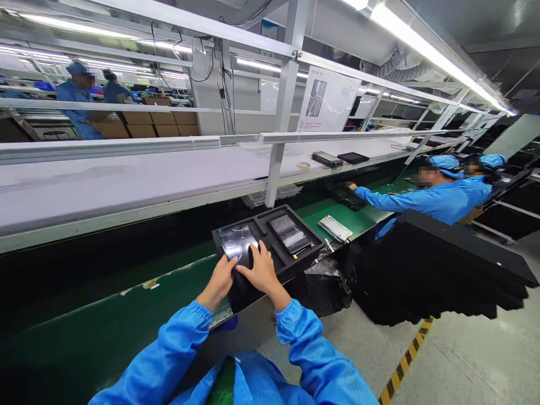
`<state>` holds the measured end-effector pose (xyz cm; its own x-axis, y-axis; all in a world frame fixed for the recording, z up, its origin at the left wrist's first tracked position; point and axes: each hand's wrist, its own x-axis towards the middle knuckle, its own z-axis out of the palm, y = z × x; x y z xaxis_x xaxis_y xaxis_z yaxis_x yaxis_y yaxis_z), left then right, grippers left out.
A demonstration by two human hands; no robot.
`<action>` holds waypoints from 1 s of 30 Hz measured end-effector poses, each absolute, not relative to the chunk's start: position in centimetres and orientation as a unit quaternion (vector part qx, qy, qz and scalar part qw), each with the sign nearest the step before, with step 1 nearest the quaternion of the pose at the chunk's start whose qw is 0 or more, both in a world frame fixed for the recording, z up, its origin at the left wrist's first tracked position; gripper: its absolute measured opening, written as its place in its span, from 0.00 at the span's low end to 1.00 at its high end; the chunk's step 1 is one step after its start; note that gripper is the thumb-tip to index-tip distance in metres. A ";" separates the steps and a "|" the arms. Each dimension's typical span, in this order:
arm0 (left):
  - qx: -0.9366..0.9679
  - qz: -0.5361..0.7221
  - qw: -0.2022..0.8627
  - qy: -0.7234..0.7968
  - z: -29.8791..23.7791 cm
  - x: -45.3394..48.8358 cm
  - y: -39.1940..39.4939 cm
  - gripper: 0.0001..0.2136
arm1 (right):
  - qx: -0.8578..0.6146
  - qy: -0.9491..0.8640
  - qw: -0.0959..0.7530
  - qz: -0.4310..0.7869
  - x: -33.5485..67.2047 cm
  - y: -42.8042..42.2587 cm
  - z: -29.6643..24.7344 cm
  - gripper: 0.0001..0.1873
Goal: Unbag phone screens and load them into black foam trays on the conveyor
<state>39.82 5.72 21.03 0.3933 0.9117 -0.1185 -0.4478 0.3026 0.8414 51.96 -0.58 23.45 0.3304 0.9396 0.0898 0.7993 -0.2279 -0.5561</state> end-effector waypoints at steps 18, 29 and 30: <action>0.377 0.489 0.636 0.464 18.7 44.1 8.2 0.30 | -0.761 -0.573 0.260 0.162 57.7 4.8 18.9 0.29; 0.359 0.483 0.654 0.458 19.5 43.7 7.3 0.32 | -0.736 -0.601 0.273 0.151 57.9 5.3 17.6 0.27; 0.360 0.481 0.661 0.450 19.8 43.4 7.1 0.31 | -0.735 -0.601 0.277 0.150 58.0 5.2 17.8 0.28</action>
<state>43.40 7.06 19.75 0.1319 0.9597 -0.2481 -0.3117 0.2777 0.9087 58.01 5.21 17.84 0.2336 0.9657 0.1136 0.7997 -0.1243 -0.5874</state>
